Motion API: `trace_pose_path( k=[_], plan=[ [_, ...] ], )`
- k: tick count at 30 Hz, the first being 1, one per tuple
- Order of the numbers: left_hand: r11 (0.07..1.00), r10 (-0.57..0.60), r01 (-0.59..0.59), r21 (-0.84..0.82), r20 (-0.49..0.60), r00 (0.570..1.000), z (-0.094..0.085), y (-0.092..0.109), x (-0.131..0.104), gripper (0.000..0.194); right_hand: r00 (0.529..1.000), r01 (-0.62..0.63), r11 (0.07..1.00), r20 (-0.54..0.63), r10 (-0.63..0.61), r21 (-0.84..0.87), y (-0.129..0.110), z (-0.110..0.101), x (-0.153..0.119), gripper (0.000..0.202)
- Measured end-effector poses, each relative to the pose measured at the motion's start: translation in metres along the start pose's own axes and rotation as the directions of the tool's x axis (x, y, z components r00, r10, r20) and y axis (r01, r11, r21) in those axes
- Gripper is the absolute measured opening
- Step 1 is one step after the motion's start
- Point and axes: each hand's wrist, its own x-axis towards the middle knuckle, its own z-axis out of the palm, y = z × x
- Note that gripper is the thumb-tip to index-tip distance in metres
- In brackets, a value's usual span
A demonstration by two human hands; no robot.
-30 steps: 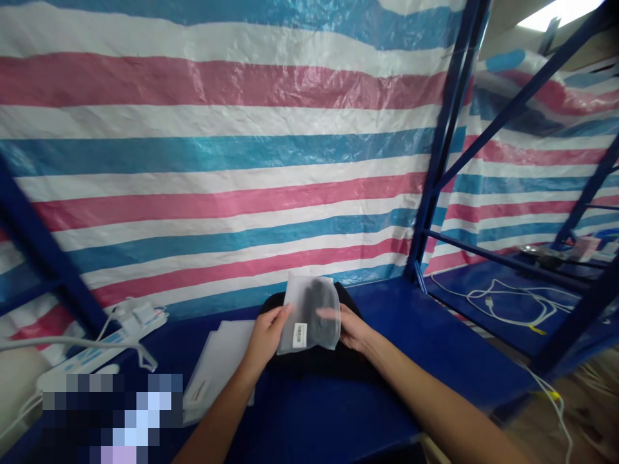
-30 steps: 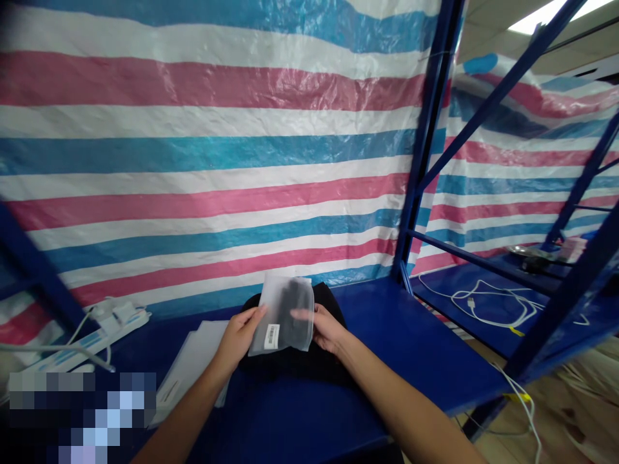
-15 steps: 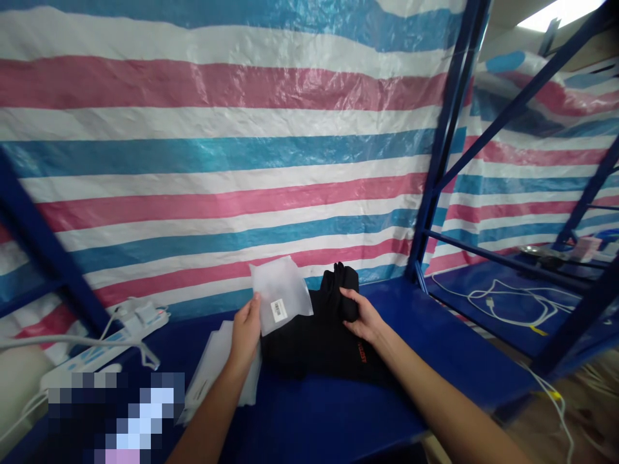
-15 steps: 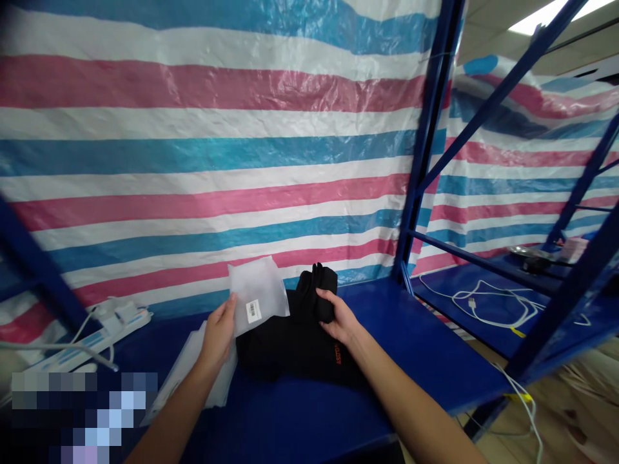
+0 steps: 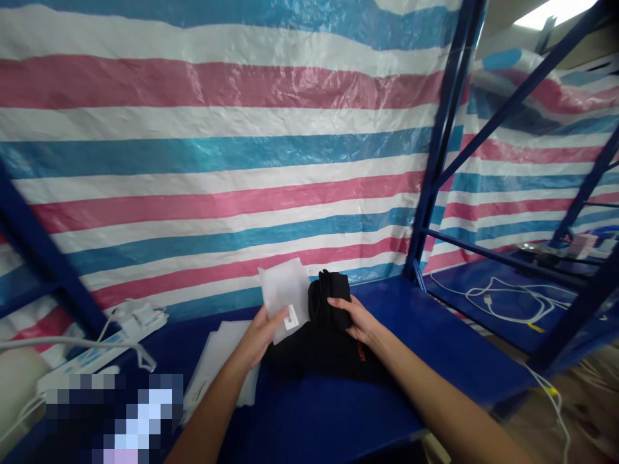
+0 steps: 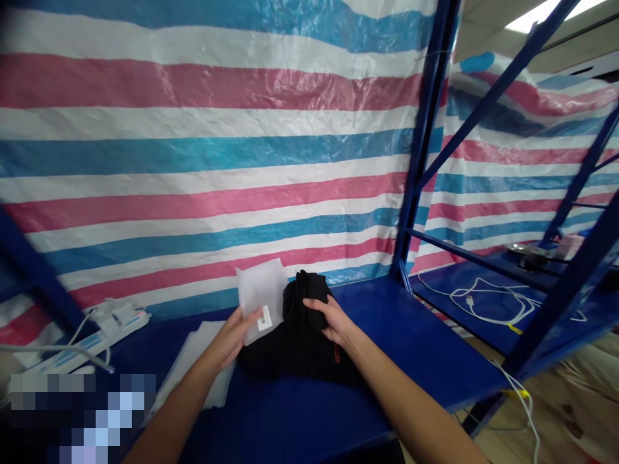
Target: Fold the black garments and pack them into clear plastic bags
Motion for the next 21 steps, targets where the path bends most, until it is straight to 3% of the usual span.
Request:
trace_pose_path(
  k=[3,11,14,16,18,21],
  plan=[
    [0.994,-0.002,-0.014,0.105,0.153,0.988,-0.001,0.004,-0.004,0.074,1.0,-0.012,1.0,-0.018,0.012,-0.001,-0.002,-0.002,0.002,0.052],
    [0.993,0.02,-0.036,0.111,0.14,0.99,-0.008,0.003,0.003,0.066,0.999,-0.024,0.999,-0.034,0.023,-0.044,-0.005,-0.003,0.001,0.051],
    [0.998,0.05,-0.05,0.033,-0.004,0.999,-0.007,0.005,0.005,0.058,1.0,-0.009,0.994,0.004,0.01,-0.11,-0.004,-0.001,-0.002,0.053],
    [0.991,0.135,-0.137,-0.01,-0.11,0.985,-0.007,0.008,0.007,0.056,0.998,0.057,0.975,0.028,-0.052,-0.213,-0.002,0.0,-0.004,0.055],
    [0.959,0.271,-0.282,-0.037,-0.191,0.944,-0.008,0.011,0.01,0.054,0.979,0.2,0.902,0.045,-0.198,-0.383,-0.001,0.002,-0.005,0.052],
    [0.882,0.44,-0.472,-0.015,-0.333,0.834,-0.015,0.012,0.014,0.045,0.891,0.428,0.661,0.162,-0.425,-0.616,-0.003,0.002,-0.007,0.045]
  ],
)
